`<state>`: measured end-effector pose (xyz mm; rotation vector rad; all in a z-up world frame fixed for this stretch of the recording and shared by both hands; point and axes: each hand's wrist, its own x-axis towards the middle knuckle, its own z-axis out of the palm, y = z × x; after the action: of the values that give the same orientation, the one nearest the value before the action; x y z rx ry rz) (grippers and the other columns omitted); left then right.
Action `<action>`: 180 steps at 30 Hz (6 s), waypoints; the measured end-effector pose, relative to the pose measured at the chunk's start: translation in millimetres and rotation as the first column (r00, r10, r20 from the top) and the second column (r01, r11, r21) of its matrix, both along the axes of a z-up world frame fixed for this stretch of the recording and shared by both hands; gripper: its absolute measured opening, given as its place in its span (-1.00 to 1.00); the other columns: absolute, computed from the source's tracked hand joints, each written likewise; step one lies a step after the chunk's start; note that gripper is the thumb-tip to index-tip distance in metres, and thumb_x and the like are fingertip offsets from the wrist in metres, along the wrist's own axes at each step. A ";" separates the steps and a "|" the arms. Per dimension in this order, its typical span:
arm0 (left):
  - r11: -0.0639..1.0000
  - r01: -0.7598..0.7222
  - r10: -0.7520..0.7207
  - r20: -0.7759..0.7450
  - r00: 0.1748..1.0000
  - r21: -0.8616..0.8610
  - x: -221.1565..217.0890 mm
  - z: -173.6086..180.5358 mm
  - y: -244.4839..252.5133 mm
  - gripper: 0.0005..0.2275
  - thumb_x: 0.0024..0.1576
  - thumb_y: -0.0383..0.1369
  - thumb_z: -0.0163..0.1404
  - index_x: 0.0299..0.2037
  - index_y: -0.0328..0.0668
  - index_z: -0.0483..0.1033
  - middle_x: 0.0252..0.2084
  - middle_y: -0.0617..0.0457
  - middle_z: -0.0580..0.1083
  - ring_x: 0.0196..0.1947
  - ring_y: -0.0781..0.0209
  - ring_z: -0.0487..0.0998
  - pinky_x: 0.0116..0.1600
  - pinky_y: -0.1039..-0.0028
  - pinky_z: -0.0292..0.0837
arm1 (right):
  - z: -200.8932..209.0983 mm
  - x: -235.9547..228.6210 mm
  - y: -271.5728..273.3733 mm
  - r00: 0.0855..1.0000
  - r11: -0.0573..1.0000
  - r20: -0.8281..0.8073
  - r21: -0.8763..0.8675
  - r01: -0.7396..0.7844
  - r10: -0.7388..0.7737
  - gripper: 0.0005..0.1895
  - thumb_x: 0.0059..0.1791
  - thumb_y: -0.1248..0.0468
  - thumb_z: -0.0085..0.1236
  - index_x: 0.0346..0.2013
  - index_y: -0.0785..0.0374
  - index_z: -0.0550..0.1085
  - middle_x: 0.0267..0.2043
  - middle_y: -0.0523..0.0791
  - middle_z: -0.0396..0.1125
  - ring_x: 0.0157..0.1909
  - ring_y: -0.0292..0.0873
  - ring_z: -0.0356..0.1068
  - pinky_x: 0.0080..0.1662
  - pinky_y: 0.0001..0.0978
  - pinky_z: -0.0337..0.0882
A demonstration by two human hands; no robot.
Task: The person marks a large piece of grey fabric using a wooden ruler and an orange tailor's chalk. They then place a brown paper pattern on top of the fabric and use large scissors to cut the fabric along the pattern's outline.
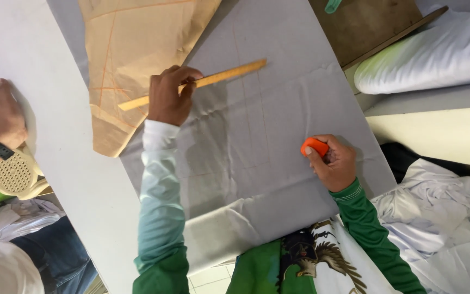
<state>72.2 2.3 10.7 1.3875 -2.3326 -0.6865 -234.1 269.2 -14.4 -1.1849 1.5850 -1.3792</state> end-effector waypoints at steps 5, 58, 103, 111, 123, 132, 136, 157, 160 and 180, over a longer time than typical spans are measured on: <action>1.000 0.014 -0.014 -0.015 1.000 -0.014 22.5 -20.8 7.4 -0.74 0.19 -0.55 0.07 -0.09 0.21 0.61 -0.21 0.18 0.58 -0.10 0.06 0.62 0.07 0.25 0.42 | 1.5 0.7 0.5 1.000 0.999 0.005 0.036 0.012 -0.012 -0.85 0.02 0.36 0.23 -0.18 0.42 0.56 -0.73 -0.05 0.31 -0.71 -0.31 0.30 -0.57 -0.54 0.39; 0.958 0.043 -0.119 -0.255 0.960 -0.284 8.3 -36.6 9.1 -0.80 0.20 -0.30 0.27 0.01 0.26 0.70 -0.24 0.08 0.35 -0.15 0.07 0.42 0.02 0.28 0.10 | 12.7 -7.8 -100.3 0.983 0.998 -0.176 0.051 -0.047 0.055 -0.74 0.20 0.22 0.11 -0.20 0.40 0.45 -0.52 0.04 0.45 -0.60 -0.19 0.43 -0.56 -0.45 0.40; 0.957 0.043 -0.098 -0.177 0.979 -0.288 2.7 -22.5 11.9 -0.83 0.09 -0.40 0.28 -0.12 0.06 0.74 -0.28 0.08 0.28 -0.25 0.05 0.37 -0.09 0.30 0.07 | 11.5 26.4 -171.6 0.278 0.964 -0.960 -0.037 -0.265 0.039 -0.79 -0.03 0.29 0.17 -0.52 0.14 0.34 -0.59 -0.16 0.11 -0.39 -0.03 0.24 -0.20 -0.25 0.09; 0.896 -0.083 -0.009 -0.204 0.979 -0.437 7.9 -1.2 13.2 -0.82 0.21 -0.38 0.28 -0.03 0.17 0.67 -0.27 0.10 0.36 -0.31 0.10 0.31 -0.26 0.24 0.10 | 92.1 -13.9 -97.4 0.788 0.990 -0.611 -0.137 -0.007 -0.079 -0.76 -0.03 0.61 0.03 -0.55 0.39 0.26 -0.42 0.04 0.26 -0.36 -0.05 0.21 -0.28 -0.21 0.19; 0.837 -0.197 0.511 -0.600 0.615 0.511 -72.1 20.2 23.3 -0.63 0.08 -0.39 0.22 0.09 -0.21 0.51 -0.39 0.12 0.48 -0.56 0.40 0.50 -0.39 0.58 0.64 | 46.5 42.1 -70.4 0.972 0.986 -0.223 0.164 -0.042 0.079 -0.85 -0.05 0.42 0.02 -0.21 0.19 0.41 -0.53 -0.23 0.15 -0.48 -0.33 0.10 -0.31 -0.47 0.22; 0.960 -0.234 0.280 -0.564 0.777 0.154 -118.3 -36.8 22.8 -0.82 -0.01 -0.49 0.31 -0.46 -0.23 0.50 -0.56 0.01 0.51 -0.60 0.14 0.61 -0.55 0.49 0.51 | 16.5 67.6 -72.5 0.638 0.998 -0.769 0.003 -0.070 0.047 -0.59 -0.18 0.03 0.45 -0.32 0.25 0.49 -0.49 -0.10 0.22 -0.47 -0.05 0.36 -0.27 -0.20 0.19; 0.930 -0.150 0.053 -0.280 0.959 -0.335 -104.4 -29.7 15.5 -0.81 -0.01 -0.34 0.37 -0.39 -0.02 0.56 -0.45 0.16 0.43 -0.40 0.22 0.42 -0.16 0.44 0.39 | 17.2 62.1 -69.7 0.653 0.998 -0.758 -0.032 -0.062 0.016 -0.54 -0.19 -0.02 0.48 -0.45 0.21 0.40 -0.50 -0.12 0.11 -0.51 -0.02 0.26 -0.30 -0.20 0.11; 0.927 0.227 -0.232 0.019 0.972 -0.298 -78.9 -24.6 0.9 -0.39 0.12 0.22 0.17 0.31 0.18 0.47 0.40 0.17 0.37 0.47 -0.01 0.18 0.24 -0.05 -0.17 | 24.3 -11.1 -79.8 0.999 0.988 0.031 0.152 0.021 -0.026 -0.77 0.04 0.34 0.32 -0.06 0.43 0.57 -0.52 -0.05 0.38 -0.48 -0.27 0.42 -0.39 -0.54 0.40; 0.931 0.222 -0.222 0.033 0.974 -0.289 -77.3 -21.6 3.7 -0.39 0.13 0.22 0.16 0.31 0.19 0.47 0.40 0.17 0.38 0.46 0.00 0.19 0.24 -0.05 -0.18 | 28.2 -4.6 -78.8 0.998 0.981 0.041 0.192 0.031 -0.039 -0.79 0.11 0.30 0.23 -0.13 0.46 0.54 -0.49 0.05 0.45 -0.52 -0.19 0.48 -0.51 -0.46 0.45; 0.900 0.251 -0.209 0.151 0.966 -0.356 -79.0 -15.3 1.5 -0.39 0.21 0.32 -0.17 0.30 0.21 0.46 0.40 0.24 0.37 0.43 0.00 0.30 0.27 0.01 -0.04 | 0.8 35.2 -157.1 0.886 0.994 -0.460 0.106 -0.013 0.061 -0.52 0.07 0.28 0.12 -0.64 0.19 0.10 -0.75 -0.22 -0.10 -0.64 -0.26 -0.19 -0.52 -0.29 -0.04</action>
<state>-6.8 3.8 -4.6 1.0124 -2.5698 -0.2058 -198.9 112.1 -13.5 -1.5558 1.9181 -1.0198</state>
